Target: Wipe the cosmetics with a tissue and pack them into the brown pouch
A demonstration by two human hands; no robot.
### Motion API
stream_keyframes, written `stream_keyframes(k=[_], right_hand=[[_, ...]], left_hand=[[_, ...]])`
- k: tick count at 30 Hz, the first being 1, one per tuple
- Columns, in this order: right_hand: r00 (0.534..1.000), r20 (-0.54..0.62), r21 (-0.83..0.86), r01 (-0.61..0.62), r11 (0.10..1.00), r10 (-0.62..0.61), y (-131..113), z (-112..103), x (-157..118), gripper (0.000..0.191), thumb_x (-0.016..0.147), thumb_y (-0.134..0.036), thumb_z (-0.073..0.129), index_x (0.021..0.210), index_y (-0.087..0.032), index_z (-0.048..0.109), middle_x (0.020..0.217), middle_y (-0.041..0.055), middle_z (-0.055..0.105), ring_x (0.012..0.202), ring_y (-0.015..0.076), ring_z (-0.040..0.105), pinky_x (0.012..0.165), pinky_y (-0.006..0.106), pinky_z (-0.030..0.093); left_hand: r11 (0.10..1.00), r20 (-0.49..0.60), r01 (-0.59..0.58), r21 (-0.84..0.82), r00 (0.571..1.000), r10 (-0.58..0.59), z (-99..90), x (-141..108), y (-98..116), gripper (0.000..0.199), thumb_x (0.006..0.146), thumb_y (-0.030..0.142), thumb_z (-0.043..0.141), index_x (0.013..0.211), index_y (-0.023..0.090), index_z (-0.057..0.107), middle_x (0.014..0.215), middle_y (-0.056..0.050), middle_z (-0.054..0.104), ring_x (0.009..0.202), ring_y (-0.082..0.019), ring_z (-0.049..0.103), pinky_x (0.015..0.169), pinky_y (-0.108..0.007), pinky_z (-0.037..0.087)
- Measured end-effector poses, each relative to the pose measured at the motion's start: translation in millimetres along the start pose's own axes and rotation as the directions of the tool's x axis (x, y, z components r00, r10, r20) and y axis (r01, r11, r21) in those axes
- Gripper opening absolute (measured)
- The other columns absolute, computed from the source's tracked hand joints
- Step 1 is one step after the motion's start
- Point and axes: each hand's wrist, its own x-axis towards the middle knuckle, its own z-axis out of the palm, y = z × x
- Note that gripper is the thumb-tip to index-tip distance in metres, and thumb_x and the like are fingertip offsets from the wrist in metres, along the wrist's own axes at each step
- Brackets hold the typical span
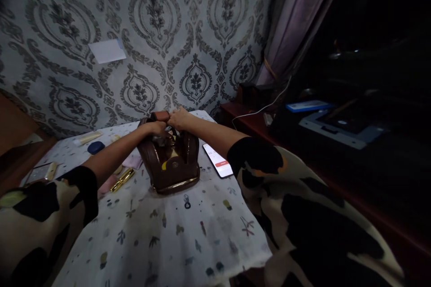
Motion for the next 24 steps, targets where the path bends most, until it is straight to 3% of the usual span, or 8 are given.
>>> stream_keyframes(k=[5, 12, 17, 21, 24], right_hand=[[1.000, 0.006, 0.021, -0.015, 1.000, 0.015, -5, -1, -4, 0.022, 0.083, -0.017, 0.061, 0.101, -0.020, 0.071, 0.120, 0.0142, 0.064, 0.113, 0.0316, 0.052, 0.097, 0.051, 0.038], [0.999, 0.047, -0.094, 0.007, 0.996, -0.002, -10, -6, -4, 0.023, 0.089, -0.017, 0.054, 0.104, -0.014, 0.070, 0.118, 0.0162, 0.064, 0.112, 0.0300, 0.054, 0.092, 0.045, 0.043], [0.998, 0.064, -0.129, 0.007, 0.992, 0.001, -12, -6, -3, 0.024, 0.086, -0.024, 0.062, 0.107, -0.016, 0.070, 0.122, 0.0154, 0.063, 0.114, 0.0309, 0.053, 0.092, 0.044, 0.043], [0.998, 0.064, -0.154, 0.028, 0.988, -0.018, -11, -1, -1, 0.045, 0.073, -0.037, 0.078, 0.113, -0.019, 0.068, 0.126, 0.0153, 0.060, 0.116, 0.0341, 0.049, 0.093, 0.046, 0.041], [0.997, 0.075, -0.170, 0.041, 0.985, -0.028, -10, 4, 2, 0.052, 0.071, -0.045, 0.078, 0.115, -0.018, 0.068, 0.126, 0.0162, 0.058, 0.116, 0.0349, 0.047, 0.092, 0.047, 0.041]], left_hand=[[0.994, 0.008, 0.105, -0.043, 0.994, -0.104, 0.3, -4, -2, 0.039, 0.074, 0.039, 0.074, 0.095, 0.007, 0.074, 0.085, -0.010, 0.074, 0.083, -0.022, 0.068, 0.072, -0.021, 0.050], [0.972, -0.052, 0.190, -0.138, 0.979, -0.199, 10.0, -1, -10, 0.049, 0.069, 0.040, 0.077, 0.103, 0.005, 0.072, 0.091, -0.009, 0.073, 0.089, -0.021, 0.065, 0.073, -0.020, 0.048], [0.961, -0.052, 0.192, -0.199, 0.977, -0.206, 10.8, 1, -11, 0.044, 0.065, 0.033, 0.080, 0.099, 0.006, 0.072, 0.086, -0.008, 0.073, 0.084, -0.020, 0.064, 0.072, -0.020, 0.047], [0.951, -0.056, 0.179, -0.252, 0.979, -0.199, 11.6, -1, -11, 0.031, 0.065, 0.030, 0.080, 0.087, 0.009, 0.073, 0.074, -0.004, 0.069, 0.076, -0.018, 0.063, 0.066, -0.019, 0.045], [0.943, -0.064, 0.159, -0.291, 0.981, -0.185, 13.1, -3, -13, 0.023, 0.063, 0.030, 0.080, 0.074, 0.012, 0.070, 0.063, -0.001, 0.064, 0.069, -0.016, 0.060, 0.062, -0.019, 0.043]])
